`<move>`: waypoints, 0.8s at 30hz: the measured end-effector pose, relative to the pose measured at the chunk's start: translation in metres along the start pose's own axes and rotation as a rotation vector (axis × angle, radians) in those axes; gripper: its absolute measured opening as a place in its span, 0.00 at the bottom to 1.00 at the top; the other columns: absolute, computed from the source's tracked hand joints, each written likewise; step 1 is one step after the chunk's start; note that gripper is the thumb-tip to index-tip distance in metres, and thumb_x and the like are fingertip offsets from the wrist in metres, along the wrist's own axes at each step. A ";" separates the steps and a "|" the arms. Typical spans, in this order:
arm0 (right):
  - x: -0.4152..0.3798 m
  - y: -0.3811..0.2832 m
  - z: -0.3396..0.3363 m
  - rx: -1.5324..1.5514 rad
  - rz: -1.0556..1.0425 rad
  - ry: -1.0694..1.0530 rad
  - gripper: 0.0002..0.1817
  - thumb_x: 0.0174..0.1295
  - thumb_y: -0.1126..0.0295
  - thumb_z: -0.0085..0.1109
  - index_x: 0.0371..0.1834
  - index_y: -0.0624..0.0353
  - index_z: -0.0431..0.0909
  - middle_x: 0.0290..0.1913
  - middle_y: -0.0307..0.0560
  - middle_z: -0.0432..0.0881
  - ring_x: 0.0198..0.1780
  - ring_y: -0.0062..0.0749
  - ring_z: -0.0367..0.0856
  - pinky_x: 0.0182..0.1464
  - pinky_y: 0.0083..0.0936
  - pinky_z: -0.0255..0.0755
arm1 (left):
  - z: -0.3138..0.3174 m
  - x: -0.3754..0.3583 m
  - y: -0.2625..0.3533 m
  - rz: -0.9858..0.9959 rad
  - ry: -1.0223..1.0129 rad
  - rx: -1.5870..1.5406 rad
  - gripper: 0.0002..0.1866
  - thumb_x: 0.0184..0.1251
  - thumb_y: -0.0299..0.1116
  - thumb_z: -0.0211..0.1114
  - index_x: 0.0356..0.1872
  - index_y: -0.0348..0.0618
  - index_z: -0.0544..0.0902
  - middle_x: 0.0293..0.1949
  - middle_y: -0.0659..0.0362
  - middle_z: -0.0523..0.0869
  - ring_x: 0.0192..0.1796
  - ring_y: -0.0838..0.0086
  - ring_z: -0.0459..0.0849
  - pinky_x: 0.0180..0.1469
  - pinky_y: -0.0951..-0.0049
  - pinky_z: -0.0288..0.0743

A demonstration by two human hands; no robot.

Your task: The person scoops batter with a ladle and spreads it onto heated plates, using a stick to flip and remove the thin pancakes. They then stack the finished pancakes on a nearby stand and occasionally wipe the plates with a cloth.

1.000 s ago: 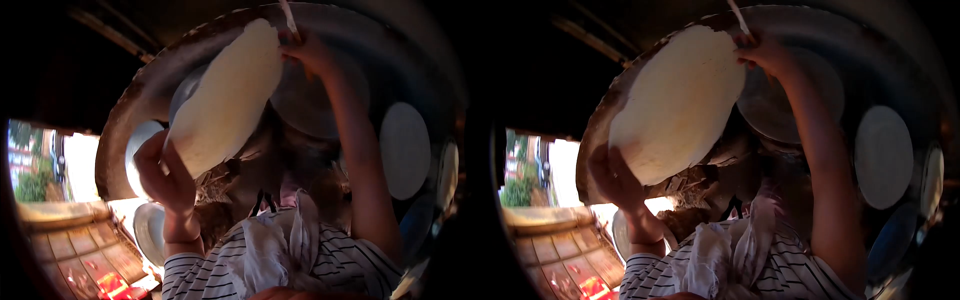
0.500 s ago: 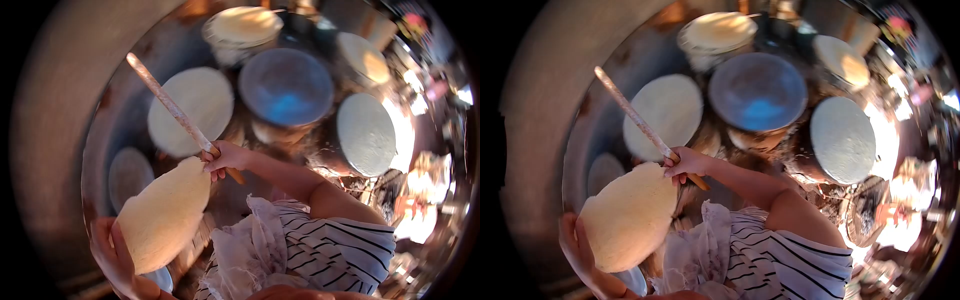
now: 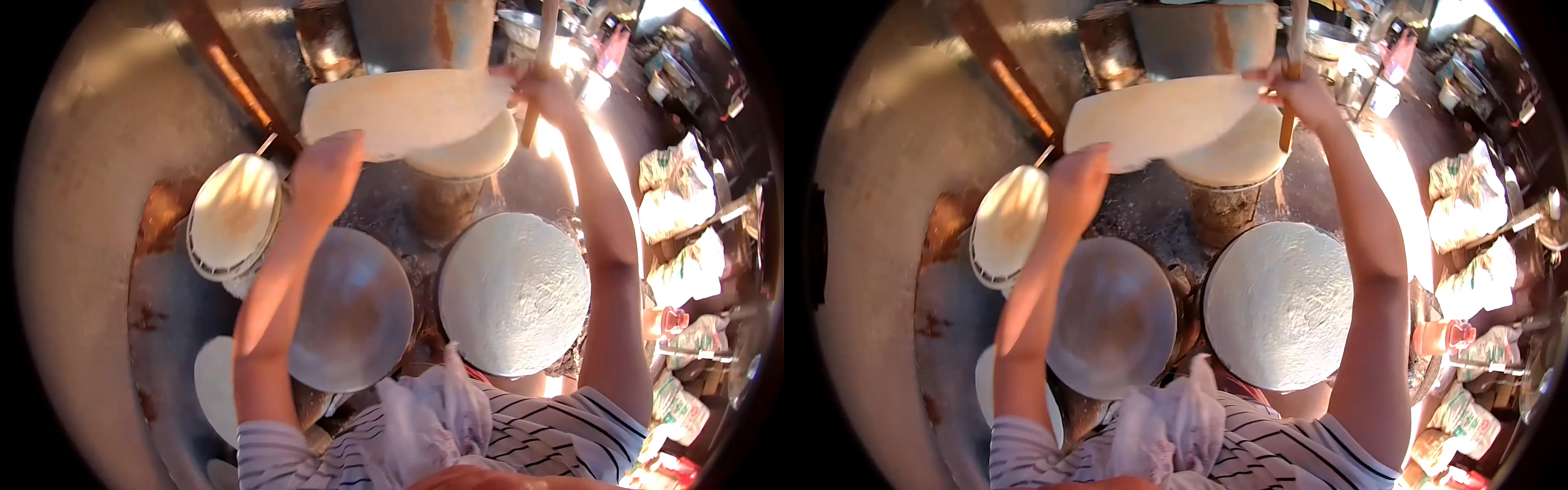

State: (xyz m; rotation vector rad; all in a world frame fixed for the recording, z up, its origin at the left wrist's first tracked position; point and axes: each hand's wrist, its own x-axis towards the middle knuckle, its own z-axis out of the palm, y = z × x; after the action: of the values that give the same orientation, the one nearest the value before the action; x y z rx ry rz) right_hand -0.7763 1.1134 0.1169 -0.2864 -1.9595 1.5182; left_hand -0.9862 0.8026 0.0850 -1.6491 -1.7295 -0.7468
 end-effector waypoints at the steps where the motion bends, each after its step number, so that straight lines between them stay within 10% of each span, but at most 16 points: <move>1: -0.002 0.057 -0.018 0.085 0.026 0.076 0.06 0.61 0.82 0.49 0.38 0.61 0.74 0.50 0.55 0.82 0.53 0.35 0.80 0.45 0.26 0.80 | 0.046 0.003 -0.004 0.099 0.030 0.001 0.09 0.58 0.26 0.60 0.40 0.41 0.80 0.37 0.52 0.84 0.40 0.56 0.82 0.41 0.61 0.77; 4: -0.022 0.169 -0.030 -0.203 0.204 0.261 0.14 0.55 0.86 0.51 0.44 0.66 0.79 0.43 0.51 0.85 0.48 0.33 0.82 0.50 0.28 0.75 | 0.176 -0.010 -0.024 -0.111 -0.121 -0.365 0.12 0.65 0.34 0.53 0.24 0.38 0.73 0.29 0.45 0.76 0.35 0.46 0.73 0.36 0.53 0.66; 7: -0.028 0.259 -0.039 0.039 0.168 0.295 0.16 0.52 0.88 0.46 0.39 0.66 0.81 0.40 0.49 0.85 0.47 0.33 0.82 0.50 0.27 0.75 | 0.250 -0.056 -0.032 0.055 -0.215 -0.150 0.04 0.65 0.29 0.56 0.30 0.42 0.75 0.34 0.51 0.78 0.40 0.53 0.77 0.41 0.55 0.73; 24: -0.023 0.260 -0.040 -0.216 0.415 0.398 0.15 0.50 0.84 0.48 0.37 0.65 0.82 0.34 0.46 0.86 0.39 0.29 0.83 0.46 0.25 0.74 | 0.274 -0.048 -0.024 -0.078 -0.415 -0.188 0.11 0.55 0.23 0.63 0.39 0.43 0.75 0.45 0.52 0.79 0.52 0.53 0.76 0.53 0.56 0.73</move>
State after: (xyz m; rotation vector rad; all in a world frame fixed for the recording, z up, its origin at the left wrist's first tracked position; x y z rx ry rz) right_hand -0.7883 1.2137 -0.1275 -1.0593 -1.8053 1.3519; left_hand -1.0252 0.9795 -0.1274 -1.9824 -2.0701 -0.6499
